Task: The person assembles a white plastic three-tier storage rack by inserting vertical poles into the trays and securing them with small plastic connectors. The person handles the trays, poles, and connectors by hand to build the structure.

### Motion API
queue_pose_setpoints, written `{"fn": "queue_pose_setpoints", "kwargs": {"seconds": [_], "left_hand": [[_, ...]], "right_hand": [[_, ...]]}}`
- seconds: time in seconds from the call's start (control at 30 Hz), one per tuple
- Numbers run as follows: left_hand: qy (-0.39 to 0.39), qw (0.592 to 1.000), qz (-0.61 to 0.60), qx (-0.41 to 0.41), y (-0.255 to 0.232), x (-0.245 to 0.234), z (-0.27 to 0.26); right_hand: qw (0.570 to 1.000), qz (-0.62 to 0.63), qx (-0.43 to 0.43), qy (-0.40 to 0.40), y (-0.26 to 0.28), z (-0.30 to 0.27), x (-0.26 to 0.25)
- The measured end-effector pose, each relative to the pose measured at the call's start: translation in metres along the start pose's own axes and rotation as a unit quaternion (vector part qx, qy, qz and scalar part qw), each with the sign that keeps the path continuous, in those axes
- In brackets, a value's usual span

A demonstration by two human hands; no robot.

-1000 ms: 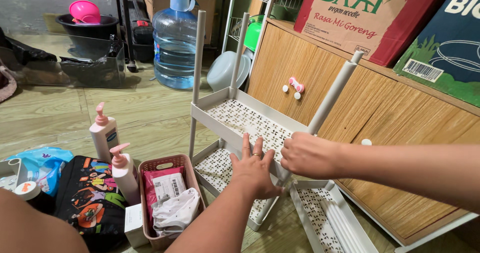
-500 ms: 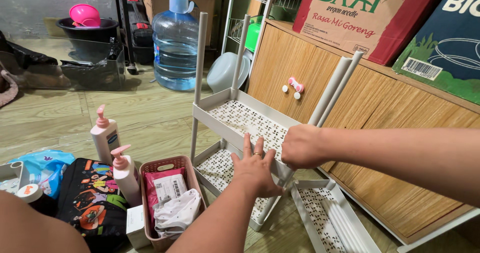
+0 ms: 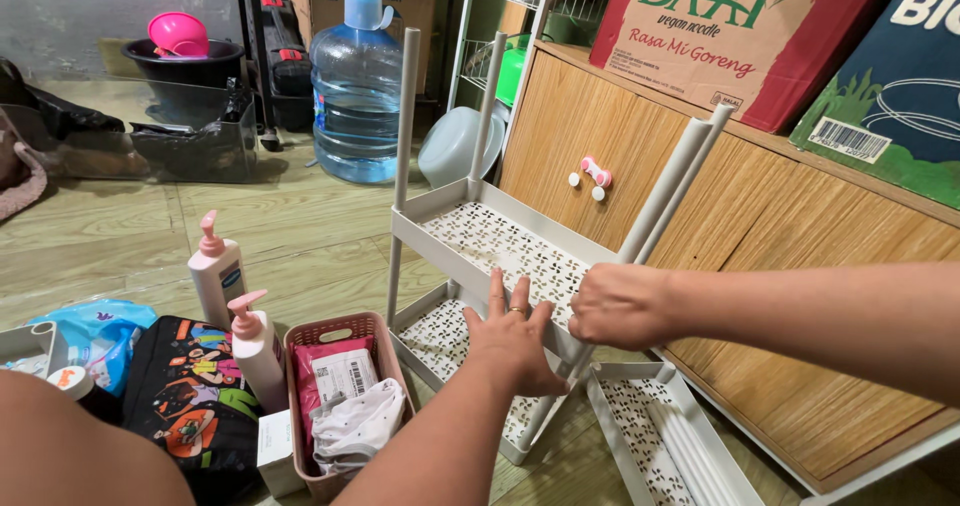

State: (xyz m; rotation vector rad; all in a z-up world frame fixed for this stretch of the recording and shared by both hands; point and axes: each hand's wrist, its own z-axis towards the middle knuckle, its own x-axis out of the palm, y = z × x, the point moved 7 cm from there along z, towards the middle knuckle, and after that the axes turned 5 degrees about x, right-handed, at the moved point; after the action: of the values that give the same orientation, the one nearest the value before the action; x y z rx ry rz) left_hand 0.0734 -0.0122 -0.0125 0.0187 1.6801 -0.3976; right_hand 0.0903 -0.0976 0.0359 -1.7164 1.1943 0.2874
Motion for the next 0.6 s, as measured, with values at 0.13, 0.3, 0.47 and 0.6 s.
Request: {"fn": "queue_pose_setpoints", "kwargs": {"seconds": [0.13,0.3,0.47,0.6], "left_hand": [[0.001,1.000,-0.002,0.000,-0.001,0.000,0.002],[0.000,1.000,-0.001,0.000,-0.001,0.000,0.003],[0.004,1.000,-0.003,-0.001,0.000,0.000,0.003],[0.002,1.000,0.003,0.000,0.000,0.000,0.002]], "right_hand": [[0.999,0.023,0.014,0.045,-0.006,0.003,0.000],[0.996,0.050,0.036,0.064,-0.012,0.014,-0.001],[0.992,0.041,0.057,0.105,-0.012,0.019,0.008],[0.998,0.003,0.022,-0.062,0.011,-0.002,-0.010]]}}
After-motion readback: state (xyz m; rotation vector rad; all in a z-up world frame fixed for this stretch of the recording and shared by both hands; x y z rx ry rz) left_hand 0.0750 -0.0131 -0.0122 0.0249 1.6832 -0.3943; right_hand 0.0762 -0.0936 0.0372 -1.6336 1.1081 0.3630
